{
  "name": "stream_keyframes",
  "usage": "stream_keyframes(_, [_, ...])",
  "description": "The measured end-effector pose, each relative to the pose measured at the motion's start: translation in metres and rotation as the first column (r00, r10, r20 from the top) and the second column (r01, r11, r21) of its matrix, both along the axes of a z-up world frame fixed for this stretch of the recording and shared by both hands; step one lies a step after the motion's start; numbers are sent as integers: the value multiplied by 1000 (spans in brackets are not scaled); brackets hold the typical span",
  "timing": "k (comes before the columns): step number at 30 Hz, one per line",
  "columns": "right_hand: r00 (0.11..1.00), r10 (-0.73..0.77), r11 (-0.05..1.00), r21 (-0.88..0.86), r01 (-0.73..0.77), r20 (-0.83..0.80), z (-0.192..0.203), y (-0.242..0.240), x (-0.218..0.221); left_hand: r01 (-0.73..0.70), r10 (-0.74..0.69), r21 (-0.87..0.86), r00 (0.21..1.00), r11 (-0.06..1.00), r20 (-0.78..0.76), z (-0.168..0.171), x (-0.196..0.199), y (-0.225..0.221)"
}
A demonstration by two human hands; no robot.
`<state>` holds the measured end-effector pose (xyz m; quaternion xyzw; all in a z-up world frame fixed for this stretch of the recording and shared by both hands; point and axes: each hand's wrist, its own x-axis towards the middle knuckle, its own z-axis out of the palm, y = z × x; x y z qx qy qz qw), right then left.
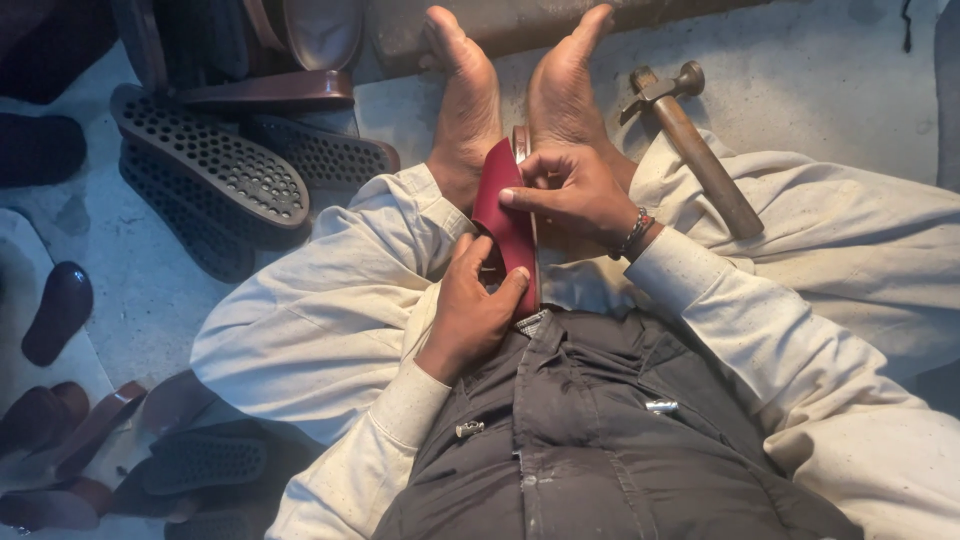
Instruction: Assembling a red sandal by fitting the upper material onto the sole and securing it with a hammer.
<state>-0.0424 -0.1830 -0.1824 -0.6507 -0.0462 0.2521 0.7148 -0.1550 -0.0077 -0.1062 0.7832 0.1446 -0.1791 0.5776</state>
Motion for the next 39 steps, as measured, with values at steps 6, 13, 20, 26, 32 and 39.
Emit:
stream_keyframes(6, [995, -81, 995, -60, 78, -57, -12, -2, -12, -75, 74, -53, 997, 996, -19, 10, 4, -8])
stream_keyframes(13, [993, -105, 993, -61, 101, -62, -17, 0, -15, -136, 135, -5, 990, 991, -34, -1, 7, -8])
stream_keyframes(20, [997, -82, 985, -155, 79, -12, -22, 1, -20, -231, 236, 163, 972, 959, -14, -7, 22, -15])
stream_keyframes(26, [995, -59, 975, -210, 76, 85, -10, -1, -17, -291, 299, 236, 954, 927, 2, -7, 36, -17])
stream_keyframes(32, [955, -95, 987, -98, 127, 280, 41, 2, -10, -355, 343, 157, 934, 922, 98, 18, 30, -26])
stream_keyframes(39, [936, -22, 999, 38, 9, 352, 31, -2, -13, -421, 420, -16, 903, 907, 92, 8, 10, -30])
